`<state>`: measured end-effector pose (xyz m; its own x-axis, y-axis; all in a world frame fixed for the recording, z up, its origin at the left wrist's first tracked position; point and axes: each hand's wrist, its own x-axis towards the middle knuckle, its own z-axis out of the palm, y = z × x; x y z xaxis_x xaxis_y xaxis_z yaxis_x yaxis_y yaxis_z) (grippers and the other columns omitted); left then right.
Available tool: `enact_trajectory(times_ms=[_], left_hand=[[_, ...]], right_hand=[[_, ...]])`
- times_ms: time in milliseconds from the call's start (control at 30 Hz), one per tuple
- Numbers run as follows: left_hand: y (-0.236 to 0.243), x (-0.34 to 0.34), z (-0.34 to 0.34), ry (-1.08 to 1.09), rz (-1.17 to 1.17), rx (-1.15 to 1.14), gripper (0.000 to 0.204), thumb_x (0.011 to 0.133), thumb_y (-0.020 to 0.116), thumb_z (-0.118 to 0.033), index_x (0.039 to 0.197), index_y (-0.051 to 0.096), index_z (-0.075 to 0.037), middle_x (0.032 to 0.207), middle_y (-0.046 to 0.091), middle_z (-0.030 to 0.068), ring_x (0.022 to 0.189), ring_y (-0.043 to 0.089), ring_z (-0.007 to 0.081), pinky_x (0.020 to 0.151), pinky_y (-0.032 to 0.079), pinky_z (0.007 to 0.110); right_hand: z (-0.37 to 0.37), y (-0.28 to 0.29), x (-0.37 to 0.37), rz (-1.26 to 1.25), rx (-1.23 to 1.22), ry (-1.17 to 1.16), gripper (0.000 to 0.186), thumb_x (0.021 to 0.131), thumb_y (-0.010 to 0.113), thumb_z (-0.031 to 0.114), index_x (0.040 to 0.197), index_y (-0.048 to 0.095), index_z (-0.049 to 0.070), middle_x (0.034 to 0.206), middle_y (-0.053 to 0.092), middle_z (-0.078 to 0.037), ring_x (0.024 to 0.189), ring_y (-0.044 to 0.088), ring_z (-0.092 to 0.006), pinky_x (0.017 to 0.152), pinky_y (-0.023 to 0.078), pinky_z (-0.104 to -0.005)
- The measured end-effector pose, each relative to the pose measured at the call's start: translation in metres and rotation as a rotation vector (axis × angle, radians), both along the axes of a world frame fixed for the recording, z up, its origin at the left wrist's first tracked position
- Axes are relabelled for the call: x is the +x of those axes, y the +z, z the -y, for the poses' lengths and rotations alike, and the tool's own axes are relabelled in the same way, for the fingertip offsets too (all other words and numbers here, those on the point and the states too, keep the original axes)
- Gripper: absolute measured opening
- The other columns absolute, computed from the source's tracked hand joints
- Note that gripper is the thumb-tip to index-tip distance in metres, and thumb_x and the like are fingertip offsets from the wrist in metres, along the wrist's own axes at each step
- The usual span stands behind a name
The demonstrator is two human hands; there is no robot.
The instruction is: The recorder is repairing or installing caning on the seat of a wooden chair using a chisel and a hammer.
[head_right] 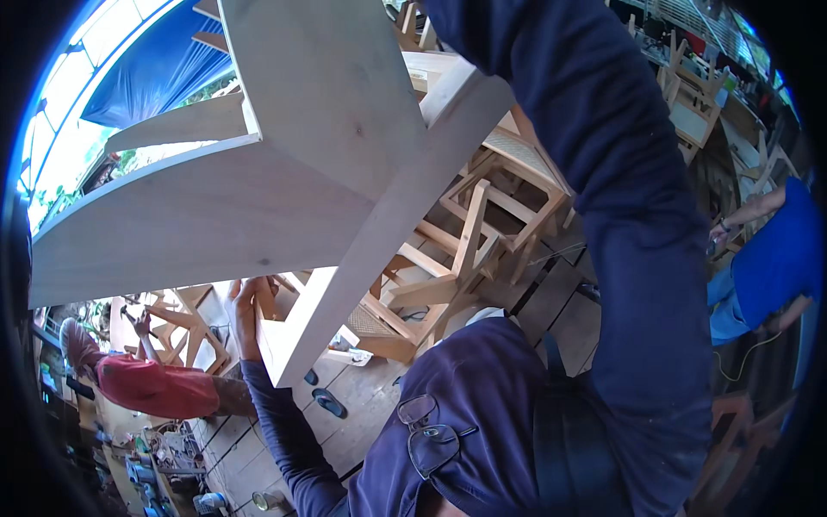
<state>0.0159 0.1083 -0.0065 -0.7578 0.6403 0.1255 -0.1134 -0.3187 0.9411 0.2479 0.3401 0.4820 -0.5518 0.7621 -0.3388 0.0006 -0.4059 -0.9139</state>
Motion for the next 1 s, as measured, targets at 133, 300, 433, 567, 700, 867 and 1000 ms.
enact_trajectory(times_ms=[133, 300, 433, 567, 700, 867, 1000], left_hand=[[-0.023, 0.009, -0.081, 0.061, 0.001, -0.022, 0.026, 0.1, 0.07, -0.016, 0.119, 0.066, 0.0, 0.09, 0.068, 0.0078, 0.076, 0.065, 0.0152, 0.071, 0.055, 0.028], [-0.057, 0.006, -0.16, 0.081, -0.01, -0.059, 0.028, 0.098, 0.072, -0.004, 0.124, 0.062, -0.005, 0.091, 0.069, 0.0063, 0.073, 0.066, 0.0146, 0.066, 0.055, 0.027], [-0.084, 0.014, -0.235, 0.12, -0.096, -0.027, 0.03, 0.093, 0.073, 0.002, 0.121, 0.063, -0.002, 0.093, 0.069, 0.0044, 0.075, 0.066, 0.0142, 0.067, 0.054, 0.027], [-0.092, 0.024, -0.293, 0.15, -0.112, -0.09, 0.034, 0.092, 0.073, 0.004, 0.124, 0.063, -0.001, 0.101, 0.069, 0.0055, 0.082, 0.067, 0.0149, 0.073, 0.055, 0.028], [-0.098, 0.031, -0.338, 0.21, -0.207, -0.133, 0.042, 0.091, 0.073, 0.004, 0.131, 0.061, 0.0, 0.108, 0.069, 0.0068, 0.088, 0.068, 0.0151, 0.078, 0.056, 0.028], [-0.117, 0.028, -0.4, 0.232, -0.242, -0.24, 0.057, 0.09, 0.074, 0.005, 0.144, 0.055, 0.002, 0.122, 0.07, 0.0104, 0.103, 0.07, 0.0185, 0.089, 0.057, 0.029], [-0.135, 0.025, -0.446, 0.217, -0.162, -0.179, 0.067, 0.09, 0.075, 0.004, 0.151, 0.049, 0.0, 0.123, 0.07, 0.011, 0.104, 0.071, 0.0196, 0.086, 0.059, 0.029]], right_hand=[[-0.091, -0.084, 0.01, -0.633, 1.308, -0.094, 0.031, 0.085, 0.086, 0.023, 0.101, 0.075, -0.002, 0.089, 0.076, -0.011, 0.077, 0.073, -0.0237, 0.071, 0.061, -0.0399], [-0.21, -0.134, 0.023, -0.735, 1.234, -0.091, 0.032, 0.086, 0.083, 0.017, 0.108, 0.074, -0.004, 0.094, 0.074, -0.008, 0.08, 0.071, -0.0179, 0.069, 0.058, -0.0349], [-0.279, -0.169, 0.057, -0.798, 1.109, -0.017, 0.03, 0.091, 0.083, 0.015, 0.113, 0.072, -0.001, 0.095, 0.072, -0.005, 0.079, 0.069, -0.0136, 0.068, 0.056, -0.0303], [-0.374, -0.209, 0.073, -0.813, 1.143, -0.069, 0.026, 0.094, 0.082, 0.015, 0.115, 0.072, 0.002, 0.093, 0.071, -0.002, 0.077, 0.068, -0.0122, 0.067, 0.055, -0.0288], [-0.43, -0.246, 0.09, -0.679, 0.959, -0.162, 0.027, 0.094, 0.082, 0.018, 0.115, 0.072, 0.004, 0.093, 0.071, -0.001, 0.084, 0.069, -0.0129, 0.071, 0.055, -0.0301], [-0.52, -0.306, 0.096, -0.618, 0.898, -0.27, 0.045, 0.092, 0.085, 0.026, 0.126, 0.068, 0.003, 0.102, 0.071, -0.005, 0.092, 0.071, -0.0165, 0.082, 0.06, -0.0357], [-0.627, -0.385, 0.097, -0.6, 0.852, -0.34, 0.044, 0.088, 0.084, 0.035, 0.118, 0.072, 0.004, 0.1, 0.071, -0.005, 0.092, 0.07, -0.0177, 0.082, 0.057, -0.0349]])
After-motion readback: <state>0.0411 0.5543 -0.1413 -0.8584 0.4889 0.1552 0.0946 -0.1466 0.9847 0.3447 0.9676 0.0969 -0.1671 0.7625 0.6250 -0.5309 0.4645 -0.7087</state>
